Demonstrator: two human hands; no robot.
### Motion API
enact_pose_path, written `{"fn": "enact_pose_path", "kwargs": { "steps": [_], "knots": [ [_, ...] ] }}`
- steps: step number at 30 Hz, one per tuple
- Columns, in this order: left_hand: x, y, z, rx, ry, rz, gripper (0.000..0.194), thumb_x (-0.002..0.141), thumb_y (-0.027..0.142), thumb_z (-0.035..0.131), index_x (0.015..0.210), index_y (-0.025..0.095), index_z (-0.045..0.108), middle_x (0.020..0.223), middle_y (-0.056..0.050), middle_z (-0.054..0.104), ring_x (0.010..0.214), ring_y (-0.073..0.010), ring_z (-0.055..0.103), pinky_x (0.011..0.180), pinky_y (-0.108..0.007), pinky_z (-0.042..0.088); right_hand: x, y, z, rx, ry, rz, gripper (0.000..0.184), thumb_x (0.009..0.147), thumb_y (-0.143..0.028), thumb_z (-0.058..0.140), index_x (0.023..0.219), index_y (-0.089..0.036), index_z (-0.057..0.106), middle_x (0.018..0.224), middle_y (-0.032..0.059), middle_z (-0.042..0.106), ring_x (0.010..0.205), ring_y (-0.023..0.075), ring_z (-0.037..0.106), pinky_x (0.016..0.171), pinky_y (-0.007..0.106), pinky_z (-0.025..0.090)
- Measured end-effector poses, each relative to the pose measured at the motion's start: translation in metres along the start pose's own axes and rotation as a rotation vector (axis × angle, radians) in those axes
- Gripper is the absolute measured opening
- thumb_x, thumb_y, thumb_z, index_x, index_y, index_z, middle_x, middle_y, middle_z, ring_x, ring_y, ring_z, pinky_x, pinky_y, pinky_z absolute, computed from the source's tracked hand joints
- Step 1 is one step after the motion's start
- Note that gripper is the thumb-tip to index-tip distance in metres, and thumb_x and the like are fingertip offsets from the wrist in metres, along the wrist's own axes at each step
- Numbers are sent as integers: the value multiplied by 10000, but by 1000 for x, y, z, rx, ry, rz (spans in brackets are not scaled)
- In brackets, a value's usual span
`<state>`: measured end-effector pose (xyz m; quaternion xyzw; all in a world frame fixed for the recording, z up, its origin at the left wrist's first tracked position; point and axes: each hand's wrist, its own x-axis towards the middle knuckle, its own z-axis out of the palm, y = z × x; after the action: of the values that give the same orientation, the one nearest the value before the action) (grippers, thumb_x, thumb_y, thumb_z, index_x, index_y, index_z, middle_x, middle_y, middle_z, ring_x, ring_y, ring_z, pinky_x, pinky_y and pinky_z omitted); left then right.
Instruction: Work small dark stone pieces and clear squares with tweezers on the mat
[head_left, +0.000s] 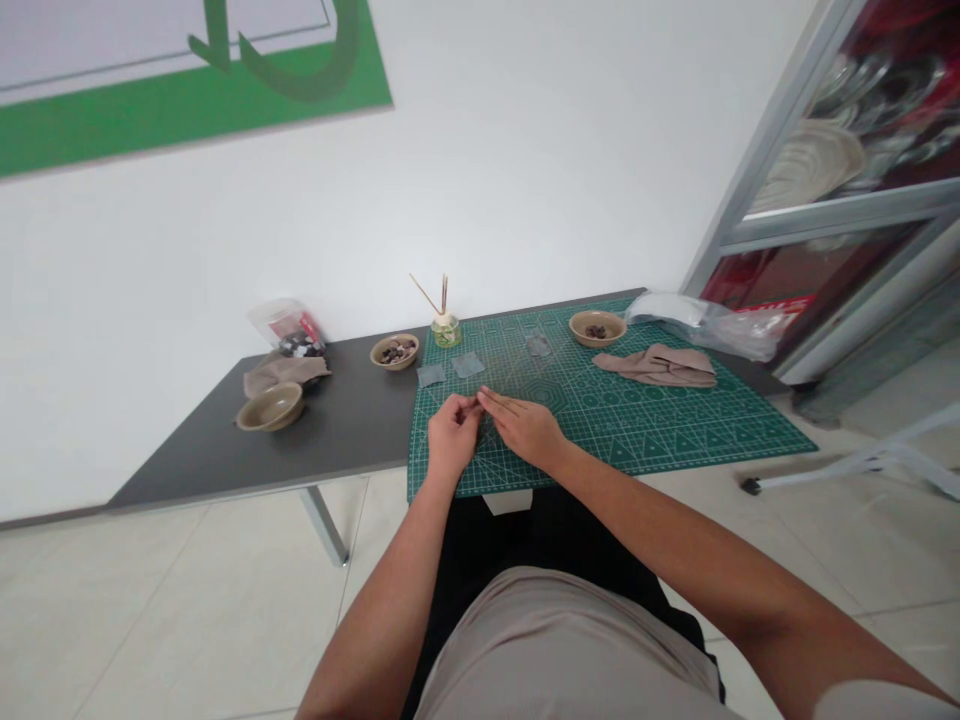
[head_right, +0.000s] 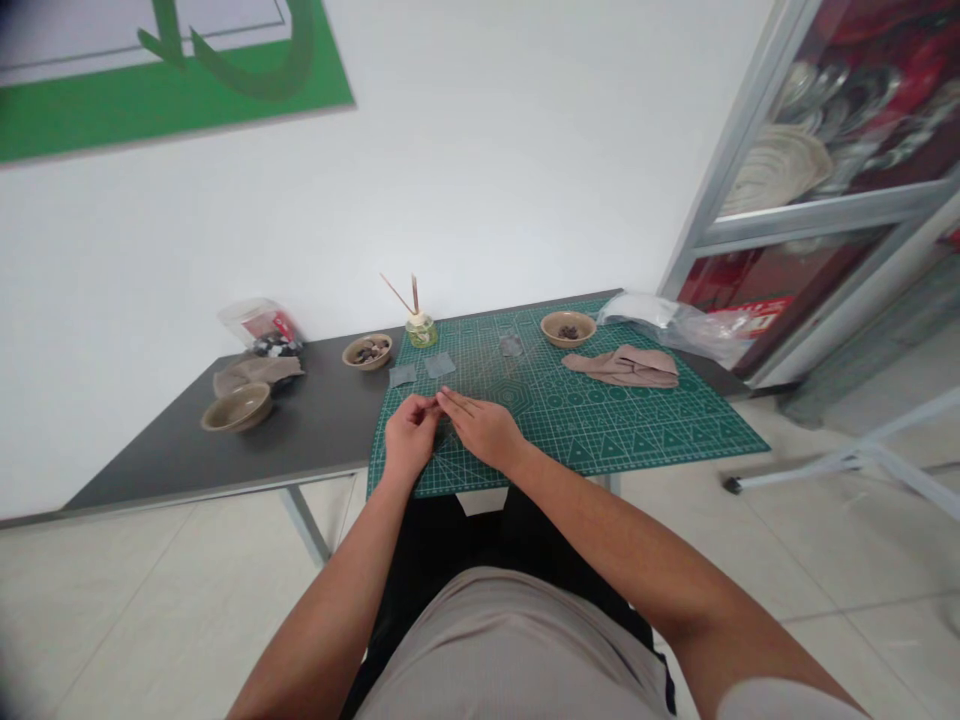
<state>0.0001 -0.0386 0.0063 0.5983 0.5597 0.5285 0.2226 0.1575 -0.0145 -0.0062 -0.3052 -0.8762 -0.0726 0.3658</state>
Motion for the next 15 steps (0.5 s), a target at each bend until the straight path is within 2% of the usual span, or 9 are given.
{"fn": "enact_pose_path", "kwargs": {
  "steps": [3, 7, 9, 12, 15],
  "knots": [
    [0, -2, 1, -84, 19, 0, 120, 810, 298, 624, 753, 199, 588, 739, 18, 645, 677, -126, 572, 672, -245, 437, 0, 0, -1, -36, -16, 103, 427, 945, -119, 413, 1357, -101, 528, 1285, 147, 641, 1086, 202, 679, 889, 318, 577],
    [2, 0, 2, -176, 22, -8, 135, 802, 308, 642, 796, 203, 558, 703, 30, 608, 672, -124, 589, 671, -243, 451, 1, -2, -6, -27, -19, 215, 408, 961, -162, 438, 1358, -134, 529, 1156, 108, 718, 958, 189, 721, 828, 297, 586],
    [3, 2, 2, -193, -1, -32, 158, 774, 296, 666, 817, 203, 546, 679, 45, 584, 627, -113, 567, 629, -229, 441, 1, -3, -8, -13, 4, 199, 387, 969, -169, 432, 1337, -149, 551, 1178, 98, 710, 987, 183, 714, 853, 298, 581],
    [3, 5, 1, -143, -47, -35, 163, 757, 287, 670, 790, 200, 537, 646, 59, 551, 574, -94, 512, 576, -209, 406, 0, -2, -8, 8, 23, 95, 385, 966, -154, 429, 1324, -162, 569, 1283, 96, 651, 1122, 179, 660, 938, 313, 554],
    [2, 5, 0, -85, -15, 3, 139, 780, 276, 630, 709, 192, 545, 620, 56, 538, 573, -90, 489, 580, -207, 398, -1, -1, -6, 15, -12, 15, 416, 934, -145, 478, 1341, -168, 561, 1351, 101, 598, 1183, 191, 624, 970, 326, 544]
  ]
}}
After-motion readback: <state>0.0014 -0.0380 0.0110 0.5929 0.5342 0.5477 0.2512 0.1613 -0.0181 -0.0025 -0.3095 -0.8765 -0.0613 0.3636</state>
